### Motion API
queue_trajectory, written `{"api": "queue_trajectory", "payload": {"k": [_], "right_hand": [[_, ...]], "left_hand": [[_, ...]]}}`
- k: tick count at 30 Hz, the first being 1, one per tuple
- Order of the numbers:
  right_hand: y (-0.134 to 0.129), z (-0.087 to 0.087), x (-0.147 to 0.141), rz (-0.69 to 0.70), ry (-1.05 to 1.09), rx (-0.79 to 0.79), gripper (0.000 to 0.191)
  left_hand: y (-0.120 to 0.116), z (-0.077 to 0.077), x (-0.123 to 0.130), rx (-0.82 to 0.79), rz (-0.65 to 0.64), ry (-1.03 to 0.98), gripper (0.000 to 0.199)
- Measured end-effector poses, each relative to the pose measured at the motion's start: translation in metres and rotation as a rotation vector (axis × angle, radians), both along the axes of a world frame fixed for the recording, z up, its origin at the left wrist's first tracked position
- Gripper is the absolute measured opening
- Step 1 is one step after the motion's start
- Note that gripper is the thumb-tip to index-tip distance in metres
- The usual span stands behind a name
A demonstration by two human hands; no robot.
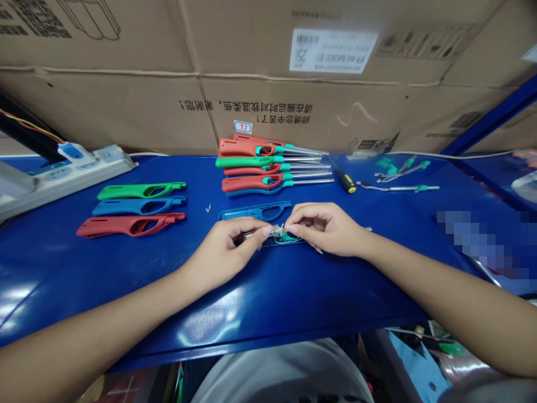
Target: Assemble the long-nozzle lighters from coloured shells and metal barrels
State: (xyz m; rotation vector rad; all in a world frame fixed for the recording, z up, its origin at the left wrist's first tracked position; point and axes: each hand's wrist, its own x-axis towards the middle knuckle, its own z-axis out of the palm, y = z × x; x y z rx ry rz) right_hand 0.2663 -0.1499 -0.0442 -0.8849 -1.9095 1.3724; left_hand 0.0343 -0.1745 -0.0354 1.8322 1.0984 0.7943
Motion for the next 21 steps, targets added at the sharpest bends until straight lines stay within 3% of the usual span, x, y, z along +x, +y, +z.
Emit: {"api": "queue_trajectory", "payload": {"k": [17, 21], "right_hand": [[0.0021, 0.0003, -0.0028, -0.030, -0.031, 0.056, 0.018], [0.0017, 0.0010, -0.0034, -0.046, -0.018, -0.065, 0.024]], "left_hand": [[-0.0019, -0.0028, 0.0019, 0.031, -0.007, 0.000, 0.022], [-0.0001, -0.0004, 0.0017, 0.001, 0.008, -0.026, 0.023]]}}
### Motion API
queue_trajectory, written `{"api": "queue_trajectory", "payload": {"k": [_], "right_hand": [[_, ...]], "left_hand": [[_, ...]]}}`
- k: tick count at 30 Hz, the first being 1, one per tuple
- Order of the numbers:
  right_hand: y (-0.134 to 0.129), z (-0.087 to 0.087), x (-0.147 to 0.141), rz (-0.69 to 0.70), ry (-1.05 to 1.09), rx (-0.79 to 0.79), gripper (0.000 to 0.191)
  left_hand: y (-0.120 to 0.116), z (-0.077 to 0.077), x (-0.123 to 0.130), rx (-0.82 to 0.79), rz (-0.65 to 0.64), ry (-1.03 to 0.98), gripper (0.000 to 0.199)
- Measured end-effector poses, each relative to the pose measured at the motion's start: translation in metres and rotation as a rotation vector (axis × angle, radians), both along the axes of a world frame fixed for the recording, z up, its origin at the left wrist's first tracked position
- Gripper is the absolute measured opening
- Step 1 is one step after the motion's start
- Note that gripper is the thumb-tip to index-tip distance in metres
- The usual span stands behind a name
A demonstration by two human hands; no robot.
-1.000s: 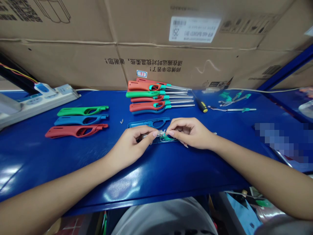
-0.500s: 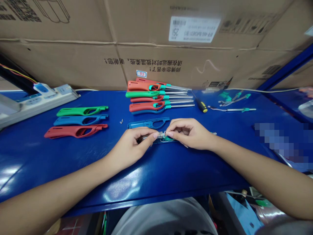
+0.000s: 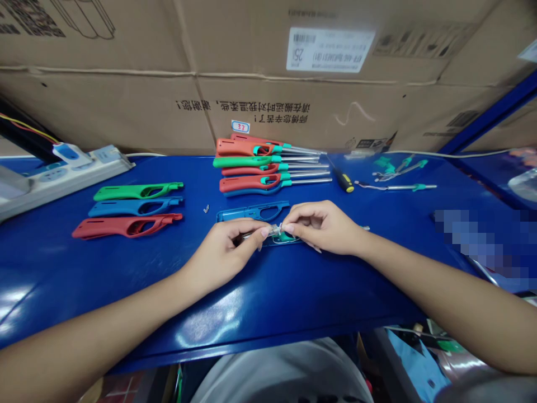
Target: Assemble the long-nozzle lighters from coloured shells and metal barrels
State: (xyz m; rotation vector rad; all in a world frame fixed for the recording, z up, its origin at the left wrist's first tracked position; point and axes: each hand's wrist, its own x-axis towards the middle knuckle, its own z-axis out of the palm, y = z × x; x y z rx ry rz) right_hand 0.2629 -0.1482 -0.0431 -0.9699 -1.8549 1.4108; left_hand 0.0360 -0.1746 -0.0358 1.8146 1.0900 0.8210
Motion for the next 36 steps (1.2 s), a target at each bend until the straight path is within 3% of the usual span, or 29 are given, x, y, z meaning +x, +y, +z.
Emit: {"api": "queue_trajectory", "payload": {"k": [6, 26, 32, 36], "right_hand": [[0.0001, -0.0002, -0.0002, -0.058, -0.008, -0.114, 0.037], [-0.0040, -0.0044, -0.0025, -0.038, -0.010, 0.123, 0.016], [-0.0014, -0.0004, 0.0015, -0.001, 0.008, 0.040, 0.020], [0.0032, 0.0024, 0.0066, 0.019, -0.074, 0.226, 0.019]], "left_hand": [[0.0033, 0.0049, 0.0000, -0.083, 0.017, -0.018, 0.030], [-0.0030, -0.0024, 0.0036, 0.023, 0.011, -0.022, 0.027], [-0.0009, -0.0009, 0.0018, -0.006, 0.023, -0.037, 0.030], [-0.0002, -0.0007, 0.0012, 0.013, 0.013, -0.046, 0.026]]}}
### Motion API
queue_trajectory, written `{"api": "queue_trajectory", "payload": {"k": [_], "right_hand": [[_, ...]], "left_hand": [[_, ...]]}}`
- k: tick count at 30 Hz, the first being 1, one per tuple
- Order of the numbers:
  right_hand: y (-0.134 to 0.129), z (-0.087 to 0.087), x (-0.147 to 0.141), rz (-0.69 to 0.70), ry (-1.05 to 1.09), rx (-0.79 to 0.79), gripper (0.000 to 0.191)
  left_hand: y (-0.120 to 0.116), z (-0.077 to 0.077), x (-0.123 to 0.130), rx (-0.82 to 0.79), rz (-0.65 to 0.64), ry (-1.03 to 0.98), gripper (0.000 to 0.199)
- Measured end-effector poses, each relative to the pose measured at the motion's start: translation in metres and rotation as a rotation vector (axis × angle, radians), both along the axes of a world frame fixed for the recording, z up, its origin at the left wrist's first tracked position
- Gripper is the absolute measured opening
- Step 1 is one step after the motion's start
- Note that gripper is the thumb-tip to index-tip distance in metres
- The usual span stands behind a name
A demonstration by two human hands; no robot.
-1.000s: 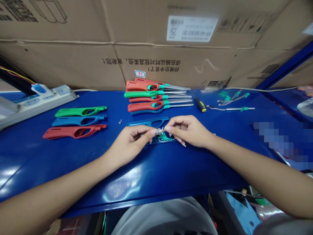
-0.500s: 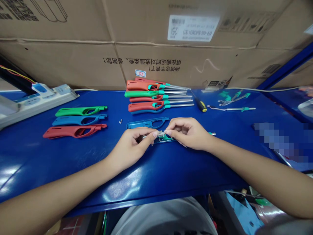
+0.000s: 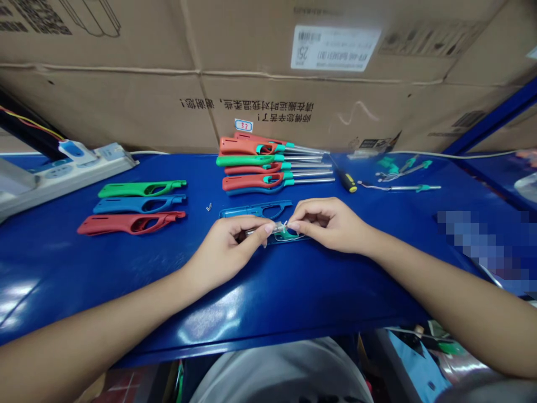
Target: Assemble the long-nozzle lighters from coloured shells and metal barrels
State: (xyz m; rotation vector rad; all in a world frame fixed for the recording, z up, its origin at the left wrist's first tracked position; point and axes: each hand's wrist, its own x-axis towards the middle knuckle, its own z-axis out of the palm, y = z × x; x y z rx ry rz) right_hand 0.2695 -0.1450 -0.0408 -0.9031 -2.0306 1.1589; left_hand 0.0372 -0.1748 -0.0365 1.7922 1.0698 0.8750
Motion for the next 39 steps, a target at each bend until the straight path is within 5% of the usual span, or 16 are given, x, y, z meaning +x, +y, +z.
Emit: {"api": "queue_trajectory", "payload": {"k": [23, 27, 31, 39], "right_hand": [[-0.004, 0.000, -0.002, 0.002, -0.046, 0.203, 0.017], [-0.001, 0.002, 0.001, 0.063, -0.141, 0.201, 0.017], [0.002, 0.005, 0.006, 0.060, -0.206, 0.360, 0.015], [0.002, 0.004, 0.011, 0.109, -0.532, 0.569, 0.042]], "left_hand": [[-0.004, -0.001, -0.002, 0.074, -0.032, 0.114, 0.022], [-0.001, 0.001, -0.007, 0.102, -0.046, 0.182, 0.020], [0.004, 0.007, -0.014, 0.119, 0.024, 0.251, 0.020], [0.008, 0.018, -0.022, 0.276, 0.035, 0.427, 0.017]]}}
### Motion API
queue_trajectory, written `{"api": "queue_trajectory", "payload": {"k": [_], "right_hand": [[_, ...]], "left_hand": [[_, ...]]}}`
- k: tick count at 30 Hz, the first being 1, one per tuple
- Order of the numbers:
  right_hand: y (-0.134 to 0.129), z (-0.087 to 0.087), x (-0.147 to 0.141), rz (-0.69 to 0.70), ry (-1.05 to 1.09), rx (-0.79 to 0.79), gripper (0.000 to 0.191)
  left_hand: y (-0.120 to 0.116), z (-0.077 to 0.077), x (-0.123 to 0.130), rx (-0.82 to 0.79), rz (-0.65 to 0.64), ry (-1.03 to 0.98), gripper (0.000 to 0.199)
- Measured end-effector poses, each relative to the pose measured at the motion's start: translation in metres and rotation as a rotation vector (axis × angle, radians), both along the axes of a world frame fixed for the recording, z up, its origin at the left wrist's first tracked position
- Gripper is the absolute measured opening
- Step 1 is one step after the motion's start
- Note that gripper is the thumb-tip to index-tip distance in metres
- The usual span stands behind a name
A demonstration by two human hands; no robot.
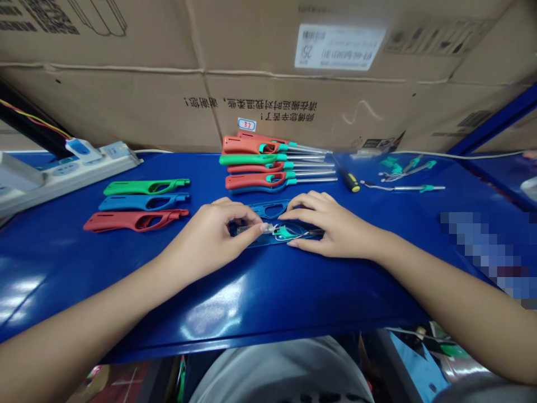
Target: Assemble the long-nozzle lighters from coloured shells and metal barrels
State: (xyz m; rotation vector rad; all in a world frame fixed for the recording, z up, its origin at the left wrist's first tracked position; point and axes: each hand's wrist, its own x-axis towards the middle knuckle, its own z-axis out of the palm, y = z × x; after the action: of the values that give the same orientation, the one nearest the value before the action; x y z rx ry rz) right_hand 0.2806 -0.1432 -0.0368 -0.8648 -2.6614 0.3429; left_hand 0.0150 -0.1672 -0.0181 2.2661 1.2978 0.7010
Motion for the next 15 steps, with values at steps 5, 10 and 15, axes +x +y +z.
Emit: {"api": "queue_trajectory", "payload": {"k": [5, 10, 15], "right_hand": [[0.0000, 0.0005, -0.0001, -0.001, -0.046, 0.022, 0.035], [0.0004, 0.0004, -0.0001, 0.004, -0.034, 0.023, 0.033], [0.0001, 0.0008, -0.0007, 0.010, -0.037, 0.021, 0.033]], "left_hand": [[0.0027, -0.0031, -0.0022, 0.020, -0.076, 0.072, 0.019], [0.0025, -0.0063, -0.0041, 0.012, -0.130, 0.153, 0.017], [-0.0017, -0.0037, -0.0019, 0.000, -0.117, 0.173, 0.018]]}}
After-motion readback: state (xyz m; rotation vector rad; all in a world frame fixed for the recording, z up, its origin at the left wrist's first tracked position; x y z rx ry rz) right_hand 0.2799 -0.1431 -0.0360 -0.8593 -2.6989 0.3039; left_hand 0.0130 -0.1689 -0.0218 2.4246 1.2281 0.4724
